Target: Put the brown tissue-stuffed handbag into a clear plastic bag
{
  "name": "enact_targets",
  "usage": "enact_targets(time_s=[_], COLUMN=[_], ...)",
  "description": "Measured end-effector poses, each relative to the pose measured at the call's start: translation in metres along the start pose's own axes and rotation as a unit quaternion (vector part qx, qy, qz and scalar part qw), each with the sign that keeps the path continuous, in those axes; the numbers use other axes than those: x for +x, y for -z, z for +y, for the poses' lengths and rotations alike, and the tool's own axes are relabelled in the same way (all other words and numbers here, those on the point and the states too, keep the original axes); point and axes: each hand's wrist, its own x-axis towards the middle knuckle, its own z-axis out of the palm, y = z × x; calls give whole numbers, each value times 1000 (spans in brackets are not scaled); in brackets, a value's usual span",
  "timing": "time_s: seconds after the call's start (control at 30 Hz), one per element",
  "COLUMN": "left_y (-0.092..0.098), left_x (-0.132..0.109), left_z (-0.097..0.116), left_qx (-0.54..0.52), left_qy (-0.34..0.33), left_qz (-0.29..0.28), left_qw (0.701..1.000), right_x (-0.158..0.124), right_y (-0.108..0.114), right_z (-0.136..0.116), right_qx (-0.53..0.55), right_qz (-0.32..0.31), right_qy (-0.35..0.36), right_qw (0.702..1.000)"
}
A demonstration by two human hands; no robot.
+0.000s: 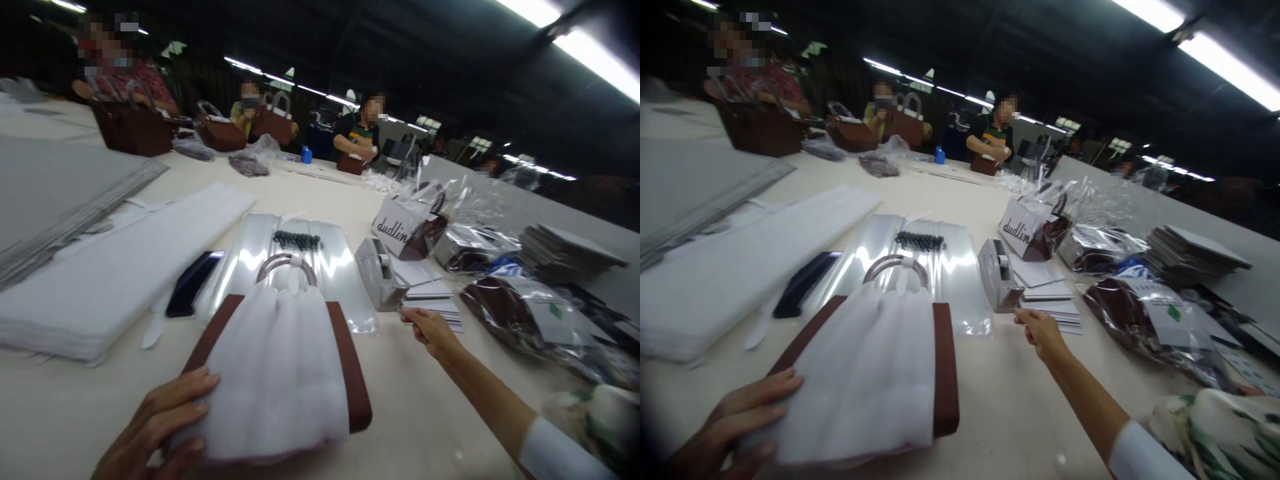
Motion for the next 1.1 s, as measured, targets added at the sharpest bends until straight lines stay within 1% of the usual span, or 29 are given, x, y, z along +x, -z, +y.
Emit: enact_targets(time_s=[0.07, 0.1, 0.13, 0.2, 0.23, 0.3, 0.33, 0.37, 0.4, 0.43, 0.5, 0.6, 0.67, 0.77, 0.87, 0.93, 1.0, 1.1], left_y=[1, 2, 3, 5, 6, 6, 6, 6, 6, 5, 5, 3, 3, 5, 8, 9, 9, 8], left_x=[1, 2, 3, 4, 4, 4, 4, 3, 2, 1, -1, -3, -2, 0, 2, 3, 3, 3], left_z=[5, 7, 8, 9, 9, 10, 10, 11, 11, 11, 11, 9, 8, 7, 8, 9, 10, 10], left_qx=[-26, -34, -42, -56, -64, -76, -80, -82, -85, -88, -98, -110, -114, -112, -83, -62, -57, -64], left_qy=[15, 10, 3, -4, -4, -3, -2, -2, -5, -7, -8, -14, -32, -64, -62, -55, -58, -57], left_qz=[-23, -28, -36, -44, -43, -35, -33, -31, -29, -26, -17, -10, -7, -15, -49, -60, -58, -55], left_qw=[999, 999, 998, 997, 997, 996, 996, 996, 996, 996, 995, 994, 993, 992, 993, 995, 995, 995], right_x=[-38, -61, -86, -140, -167, -214, -231, -244, -253, -258, -260, -258, -257, -258, -258, -260, -265, -279], right_y=[-7, -14, -22, -45, -58, -88, -102, -116, -129, -140, -156, -167, -169, -168, -168, -168, -169, -173], right_z=[-8, -14, -21, -35, -41, -44, -42, -38, -31, -23, -6, 15, 19, 16, 14, 18, 24, 29], right_qx=[33, 51, 73, 75, 77, 86, 98, 112, 123, 134, 149, 168, 174, 161, 146, 160, 189, 238], right_qz=[-55, -97, -151, -228, -288, -380, -425, -455, -472, -475, -450, -404, -386, -385, -380, -368, -340, -281], right_qy=[19, 23, 22, -4, -16, -46, -59, -71, -86, -103, -142, -177, -173, -167, -174, -179, -188, -203], right_qw=[998, 994, 985, 971, 954, 920, 898, 880, 869, 863, 869, 882, 889, 893, 897, 898, 902, 907])
